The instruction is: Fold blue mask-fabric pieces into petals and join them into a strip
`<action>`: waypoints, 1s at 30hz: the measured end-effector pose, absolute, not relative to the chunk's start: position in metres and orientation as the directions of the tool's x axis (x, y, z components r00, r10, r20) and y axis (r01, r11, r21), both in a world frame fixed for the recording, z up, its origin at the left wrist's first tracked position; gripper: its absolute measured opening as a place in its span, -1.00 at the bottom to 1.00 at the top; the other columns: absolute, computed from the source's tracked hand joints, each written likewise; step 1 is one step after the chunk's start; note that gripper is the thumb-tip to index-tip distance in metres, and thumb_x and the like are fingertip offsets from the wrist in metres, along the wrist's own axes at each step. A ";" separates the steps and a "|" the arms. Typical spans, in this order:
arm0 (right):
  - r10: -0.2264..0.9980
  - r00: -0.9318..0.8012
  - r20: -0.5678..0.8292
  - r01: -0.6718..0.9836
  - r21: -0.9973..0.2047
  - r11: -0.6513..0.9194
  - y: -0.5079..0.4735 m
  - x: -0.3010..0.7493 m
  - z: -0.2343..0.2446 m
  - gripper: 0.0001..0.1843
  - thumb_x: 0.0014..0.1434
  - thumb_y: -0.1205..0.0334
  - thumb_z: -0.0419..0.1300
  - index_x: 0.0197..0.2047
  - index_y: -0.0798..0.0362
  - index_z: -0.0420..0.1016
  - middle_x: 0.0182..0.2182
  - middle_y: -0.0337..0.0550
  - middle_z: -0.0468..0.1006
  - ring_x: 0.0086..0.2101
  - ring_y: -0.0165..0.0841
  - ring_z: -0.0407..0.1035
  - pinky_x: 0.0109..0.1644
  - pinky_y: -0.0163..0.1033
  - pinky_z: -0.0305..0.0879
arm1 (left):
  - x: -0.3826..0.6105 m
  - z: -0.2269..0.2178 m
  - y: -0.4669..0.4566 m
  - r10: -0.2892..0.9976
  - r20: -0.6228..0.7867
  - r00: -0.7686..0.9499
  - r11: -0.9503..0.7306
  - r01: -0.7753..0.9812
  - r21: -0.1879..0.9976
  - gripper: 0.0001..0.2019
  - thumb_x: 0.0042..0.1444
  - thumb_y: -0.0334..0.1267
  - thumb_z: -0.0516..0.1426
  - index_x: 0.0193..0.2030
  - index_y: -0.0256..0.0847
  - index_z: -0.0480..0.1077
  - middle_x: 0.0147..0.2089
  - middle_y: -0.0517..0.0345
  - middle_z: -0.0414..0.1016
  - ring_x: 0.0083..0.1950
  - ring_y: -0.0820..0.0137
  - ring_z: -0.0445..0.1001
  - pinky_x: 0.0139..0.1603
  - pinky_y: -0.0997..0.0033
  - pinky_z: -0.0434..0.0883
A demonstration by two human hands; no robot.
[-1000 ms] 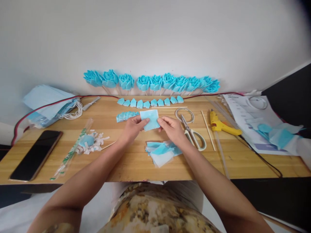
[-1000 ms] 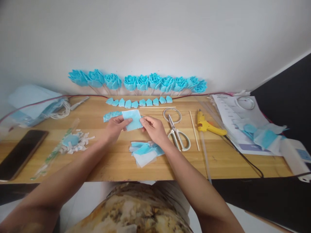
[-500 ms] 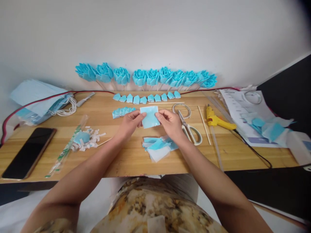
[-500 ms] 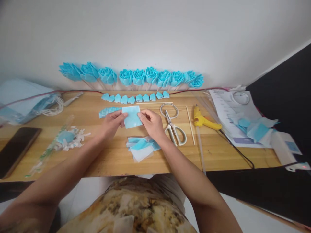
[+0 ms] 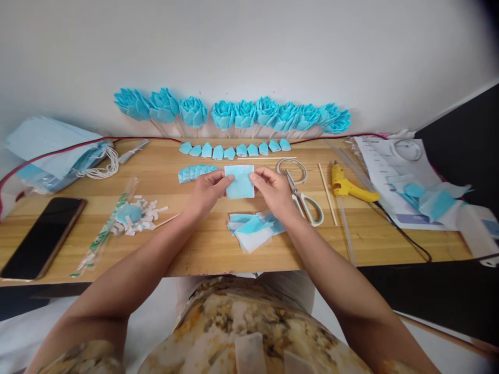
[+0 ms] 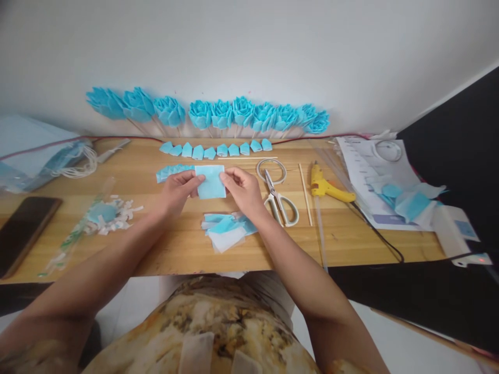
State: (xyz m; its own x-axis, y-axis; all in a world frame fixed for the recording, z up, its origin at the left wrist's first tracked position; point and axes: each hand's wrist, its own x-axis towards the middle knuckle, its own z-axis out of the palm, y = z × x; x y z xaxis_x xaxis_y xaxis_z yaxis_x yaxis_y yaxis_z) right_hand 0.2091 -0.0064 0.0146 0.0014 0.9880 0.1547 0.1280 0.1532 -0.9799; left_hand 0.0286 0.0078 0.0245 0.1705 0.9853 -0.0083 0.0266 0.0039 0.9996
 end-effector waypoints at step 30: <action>0.999 0.033 0.030 -0.010 -0.999 0.031 -0.001 0.209 0.010 -0.66 0.04 -0.08 0.36 -0.43 0.00 0.44 -0.55 -0.33 0.38 -0.47 -0.44 0.27 -0.32 -0.29 0.29 | 0.026 0.019 0.013 0.978 -0.031 0.206 0.022 0.045 0.999 -0.58 -0.07 0.08 0.32 -0.63 -0.19 0.34 -0.67 0.27 0.26 -0.57 0.52 0.18 -0.49 0.46 0.15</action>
